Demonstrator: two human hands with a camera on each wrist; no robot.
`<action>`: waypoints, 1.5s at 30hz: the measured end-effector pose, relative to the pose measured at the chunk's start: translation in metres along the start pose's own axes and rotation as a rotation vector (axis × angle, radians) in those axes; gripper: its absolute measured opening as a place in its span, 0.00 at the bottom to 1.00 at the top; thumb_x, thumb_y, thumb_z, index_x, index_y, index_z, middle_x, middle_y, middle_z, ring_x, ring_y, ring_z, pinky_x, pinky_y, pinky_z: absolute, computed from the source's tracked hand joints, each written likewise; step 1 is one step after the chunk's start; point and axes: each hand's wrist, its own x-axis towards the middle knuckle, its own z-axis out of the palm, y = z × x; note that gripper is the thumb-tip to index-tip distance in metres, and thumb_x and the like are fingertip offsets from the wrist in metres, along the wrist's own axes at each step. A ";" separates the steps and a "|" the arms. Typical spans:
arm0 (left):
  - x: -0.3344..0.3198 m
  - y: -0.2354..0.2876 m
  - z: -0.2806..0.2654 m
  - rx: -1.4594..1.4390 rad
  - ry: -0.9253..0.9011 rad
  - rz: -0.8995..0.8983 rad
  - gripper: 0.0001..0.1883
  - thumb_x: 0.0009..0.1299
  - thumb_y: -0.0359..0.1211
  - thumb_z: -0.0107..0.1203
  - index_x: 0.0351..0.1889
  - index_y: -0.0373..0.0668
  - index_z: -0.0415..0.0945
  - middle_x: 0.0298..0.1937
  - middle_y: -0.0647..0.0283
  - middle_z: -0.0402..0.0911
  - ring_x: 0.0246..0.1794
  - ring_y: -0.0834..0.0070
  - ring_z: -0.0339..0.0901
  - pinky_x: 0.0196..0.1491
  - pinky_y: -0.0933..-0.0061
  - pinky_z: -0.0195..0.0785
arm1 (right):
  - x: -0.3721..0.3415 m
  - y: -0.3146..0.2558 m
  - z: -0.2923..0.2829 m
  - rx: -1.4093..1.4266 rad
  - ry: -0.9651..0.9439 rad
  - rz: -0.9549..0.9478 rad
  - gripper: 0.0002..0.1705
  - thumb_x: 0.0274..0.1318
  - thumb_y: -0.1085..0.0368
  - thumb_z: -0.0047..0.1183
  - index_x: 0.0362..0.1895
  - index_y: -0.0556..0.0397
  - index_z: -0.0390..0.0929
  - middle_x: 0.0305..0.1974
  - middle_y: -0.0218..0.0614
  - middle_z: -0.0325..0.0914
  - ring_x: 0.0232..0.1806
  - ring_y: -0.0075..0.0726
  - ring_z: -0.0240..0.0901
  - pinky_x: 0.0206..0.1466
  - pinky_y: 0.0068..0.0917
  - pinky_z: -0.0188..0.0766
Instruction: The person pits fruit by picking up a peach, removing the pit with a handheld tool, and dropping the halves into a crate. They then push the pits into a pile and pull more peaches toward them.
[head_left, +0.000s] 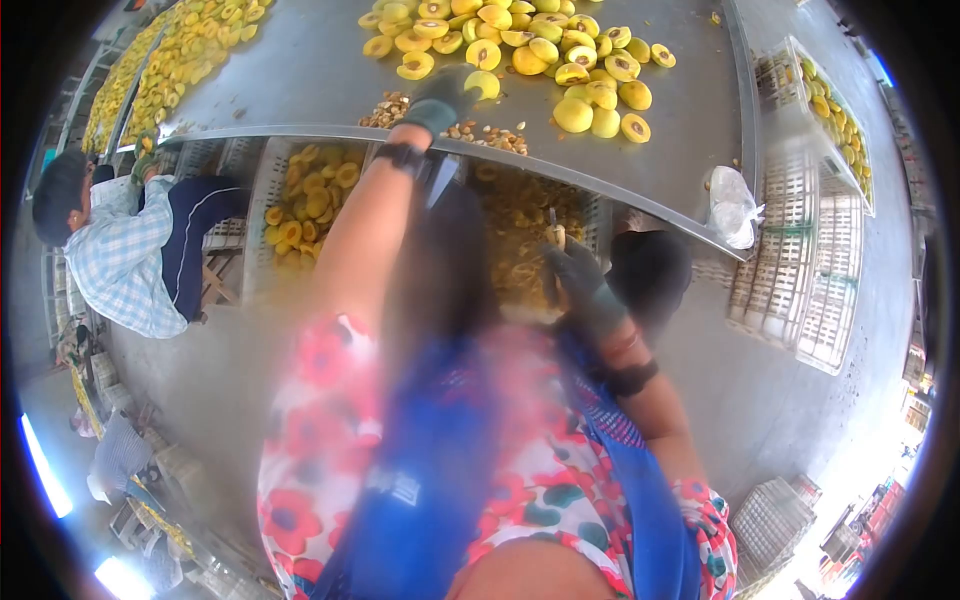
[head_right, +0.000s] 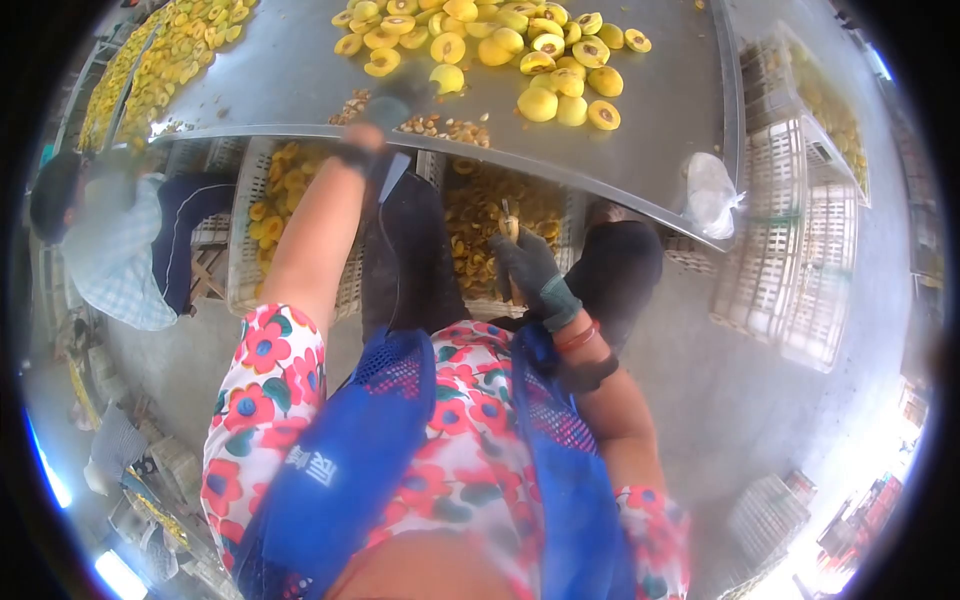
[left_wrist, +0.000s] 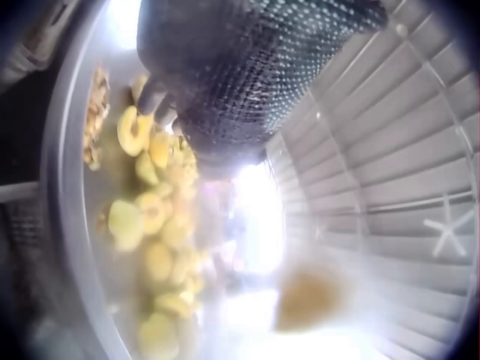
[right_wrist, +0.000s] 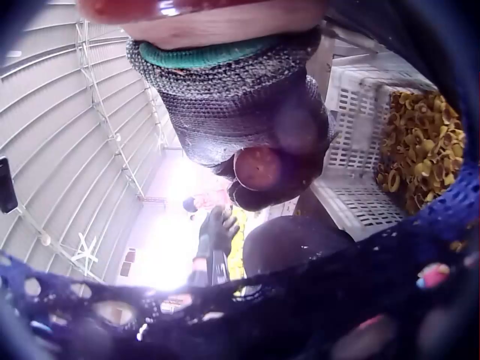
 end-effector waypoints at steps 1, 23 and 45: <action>0.012 0.011 0.008 0.088 -0.109 0.010 0.21 0.64 0.40 0.53 0.56 0.46 0.71 0.56 0.50 0.74 0.56 0.56 0.72 0.57 0.60 0.64 | 0.001 0.003 0.000 0.029 0.006 -0.016 0.11 0.63 0.60 0.47 0.33 0.56 0.70 0.14 0.31 0.68 0.10 0.26 0.63 0.14 0.22 0.59; -0.167 0.129 -0.060 -1.248 -0.291 0.132 0.29 0.67 0.33 0.57 0.64 0.38 0.61 0.57 0.63 0.70 0.53 0.79 0.68 0.53 0.76 0.66 | -0.010 -0.038 0.013 0.263 0.172 -0.367 0.12 0.59 0.66 0.53 0.45 0.56 0.72 0.29 0.31 0.76 0.21 0.19 0.69 0.21 0.18 0.66; -0.190 0.153 -0.056 -1.228 -0.075 0.021 0.20 0.70 0.35 0.53 0.57 0.38 0.64 0.47 0.61 0.73 0.48 0.77 0.72 0.50 0.76 0.68 | -0.043 -0.026 0.020 -0.021 0.136 -0.396 0.19 0.57 0.69 0.52 0.53 0.57 0.69 0.33 0.28 0.73 0.31 0.16 0.66 0.32 0.20 0.68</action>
